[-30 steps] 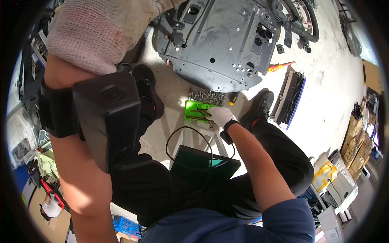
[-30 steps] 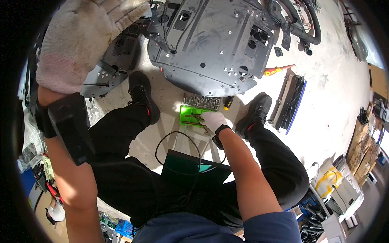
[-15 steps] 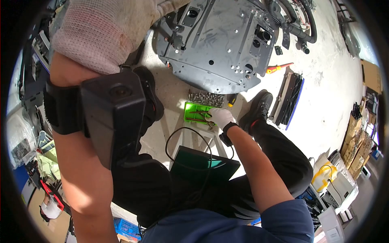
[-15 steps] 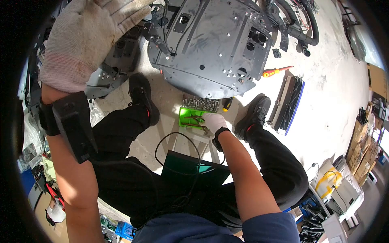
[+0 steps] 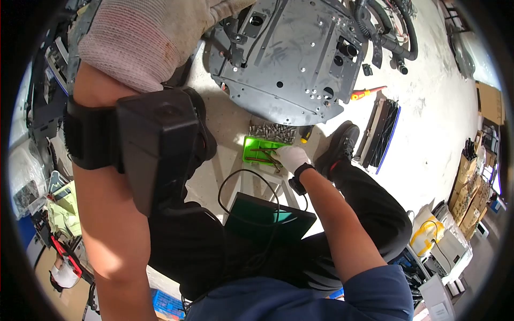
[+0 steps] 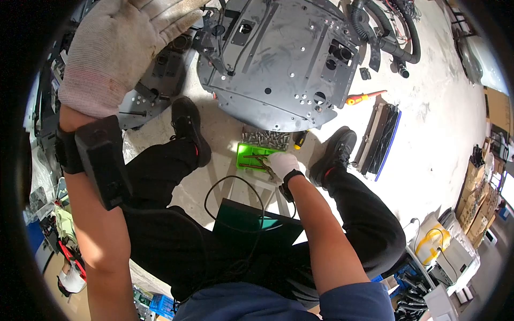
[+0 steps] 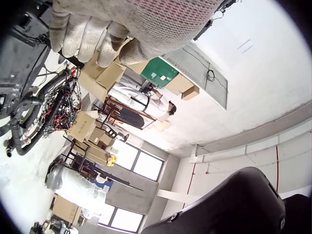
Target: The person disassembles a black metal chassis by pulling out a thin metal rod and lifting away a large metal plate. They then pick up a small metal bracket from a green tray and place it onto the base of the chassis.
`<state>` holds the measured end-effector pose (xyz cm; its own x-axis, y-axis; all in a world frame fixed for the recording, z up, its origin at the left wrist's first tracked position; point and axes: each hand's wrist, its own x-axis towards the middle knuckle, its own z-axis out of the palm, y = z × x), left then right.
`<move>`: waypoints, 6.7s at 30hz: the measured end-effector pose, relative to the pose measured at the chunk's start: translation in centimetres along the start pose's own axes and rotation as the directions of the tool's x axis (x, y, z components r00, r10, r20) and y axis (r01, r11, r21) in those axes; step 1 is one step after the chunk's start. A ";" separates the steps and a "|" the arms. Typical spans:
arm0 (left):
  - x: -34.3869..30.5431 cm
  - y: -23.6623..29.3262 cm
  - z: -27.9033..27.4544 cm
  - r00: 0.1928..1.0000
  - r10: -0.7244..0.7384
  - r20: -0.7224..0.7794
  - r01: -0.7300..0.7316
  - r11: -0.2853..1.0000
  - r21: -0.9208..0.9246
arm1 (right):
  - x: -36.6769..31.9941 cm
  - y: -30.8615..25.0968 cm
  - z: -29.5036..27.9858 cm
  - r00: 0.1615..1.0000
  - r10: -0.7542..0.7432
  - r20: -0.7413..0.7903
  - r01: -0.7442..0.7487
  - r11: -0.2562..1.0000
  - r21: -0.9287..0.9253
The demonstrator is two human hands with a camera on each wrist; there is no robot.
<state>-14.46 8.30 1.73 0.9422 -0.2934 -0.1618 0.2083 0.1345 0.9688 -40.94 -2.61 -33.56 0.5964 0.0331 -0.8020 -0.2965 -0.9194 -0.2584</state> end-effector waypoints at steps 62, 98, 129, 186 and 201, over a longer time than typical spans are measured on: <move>-0.1 -3.3 -1.7 0.852 -0.176 0.492 -0.046 0.913 0.406 | -15.6 -10.7 -26.6 0.810 -0.138 -0.570 0.484 0.706 0.516; 3.2 0.7 -14.3 0.902 0.394 0.176 -0.402 0.916 0.009 | 3.5 -9.6 -20.6 0.884 0.114 -0.454 0.209 0.772 0.600; 3.7 -0.2 -16.8 0.911 0.344 0.229 -0.244 0.895 -0.373 | 6.8 -10.4 -19.4 0.808 0.025 -0.589 0.267 0.876 0.403; 4.6 -0.4 -16.9 0.926 0.264 0.271 -0.113 0.877 -0.466 | 8.8 -11.5 -18.6 0.844 0.346 -0.411 0.255 0.415 0.873; 6.8 -1.0 -17.1 0.801 0.382 0.462 -0.031 0.796 -0.604 | 0.3 -9.5 -17.4 0.987 0.086 -0.134 0.088 0.414 0.906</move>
<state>-3.78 22.36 -3.58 0.7128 -0.6205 0.3269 0.2949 0.6881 0.6631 -24.95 -0.67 -21.91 0.6637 -0.0987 -0.7415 -0.7464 -0.0228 -0.6651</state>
